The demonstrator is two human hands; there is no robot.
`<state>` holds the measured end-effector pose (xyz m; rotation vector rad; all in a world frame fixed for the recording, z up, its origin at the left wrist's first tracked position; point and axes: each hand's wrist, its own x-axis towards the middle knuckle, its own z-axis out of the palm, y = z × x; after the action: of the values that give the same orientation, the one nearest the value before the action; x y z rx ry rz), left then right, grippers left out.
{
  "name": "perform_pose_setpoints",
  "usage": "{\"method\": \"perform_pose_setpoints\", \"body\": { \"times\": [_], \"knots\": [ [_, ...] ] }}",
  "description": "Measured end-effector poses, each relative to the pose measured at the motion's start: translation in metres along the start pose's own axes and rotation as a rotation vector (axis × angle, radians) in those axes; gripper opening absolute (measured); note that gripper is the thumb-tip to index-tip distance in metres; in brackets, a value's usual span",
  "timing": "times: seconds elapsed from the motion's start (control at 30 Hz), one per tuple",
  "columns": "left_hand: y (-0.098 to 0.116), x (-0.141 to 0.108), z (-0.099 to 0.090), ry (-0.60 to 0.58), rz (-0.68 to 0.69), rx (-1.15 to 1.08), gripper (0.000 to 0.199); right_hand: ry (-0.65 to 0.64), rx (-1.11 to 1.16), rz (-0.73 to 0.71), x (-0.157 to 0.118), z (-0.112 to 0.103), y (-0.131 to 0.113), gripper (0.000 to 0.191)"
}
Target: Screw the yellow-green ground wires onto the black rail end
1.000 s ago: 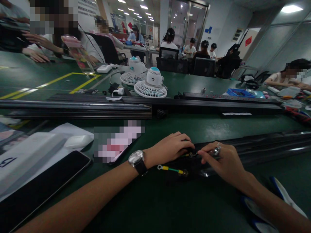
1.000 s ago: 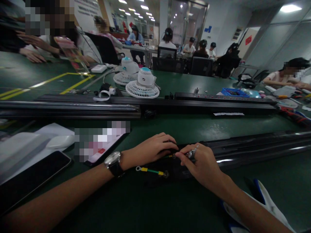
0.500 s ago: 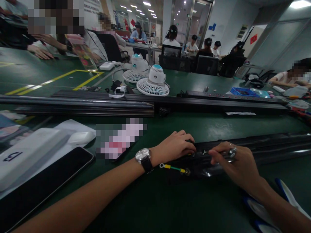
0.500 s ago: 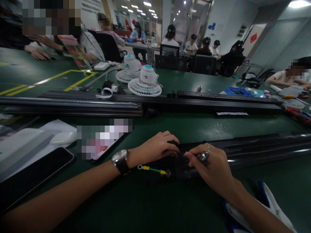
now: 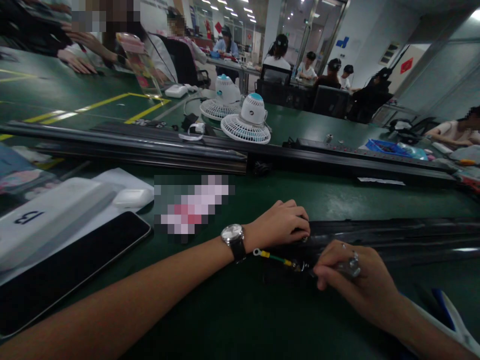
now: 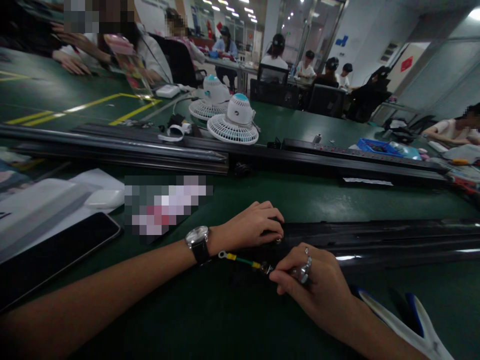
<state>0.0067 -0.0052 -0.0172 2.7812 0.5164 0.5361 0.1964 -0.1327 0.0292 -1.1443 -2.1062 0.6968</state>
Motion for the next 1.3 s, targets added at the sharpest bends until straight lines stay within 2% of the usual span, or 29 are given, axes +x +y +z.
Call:
{"method": "perform_pose_setpoints", "body": {
  "times": [0.27, 0.53, 0.87, 1.07, 1.3],
  "knots": [
    [0.001, -0.001, 0.004, 0.028, -0.03, -0.005, 0.015, -0.007, -0.099, -0.071, 0.001, 0.011, 0.006, 0.011],
    [0.004, -0.005, -0.002, 0.022, -0.037, 0.033, 0.019, 0.035, -0.1, -0.003, -0.005, -0.002, 0.012, 0.015],
    [0.0, -0.007, -0.024, -0.041, 0.092, -0.031, 0.017, 0.0, -0.044, -0.06, -0.006, 0.0, 0.013, 0.008],
    [-0.002, -0.005, -0.033, -0.122, 0.13, -0.034, 0.02, 0.001, -0.027, -0.062, -0.003, 0.0, 0.011, 0.005],
    [-0.005, -0.006, -0.033, -0.14, 0.11, -0.069, 0.02, -0.001, -0.09, 0.042, -0.003, -0.015, 0.016, 0.014]
  ]
}}
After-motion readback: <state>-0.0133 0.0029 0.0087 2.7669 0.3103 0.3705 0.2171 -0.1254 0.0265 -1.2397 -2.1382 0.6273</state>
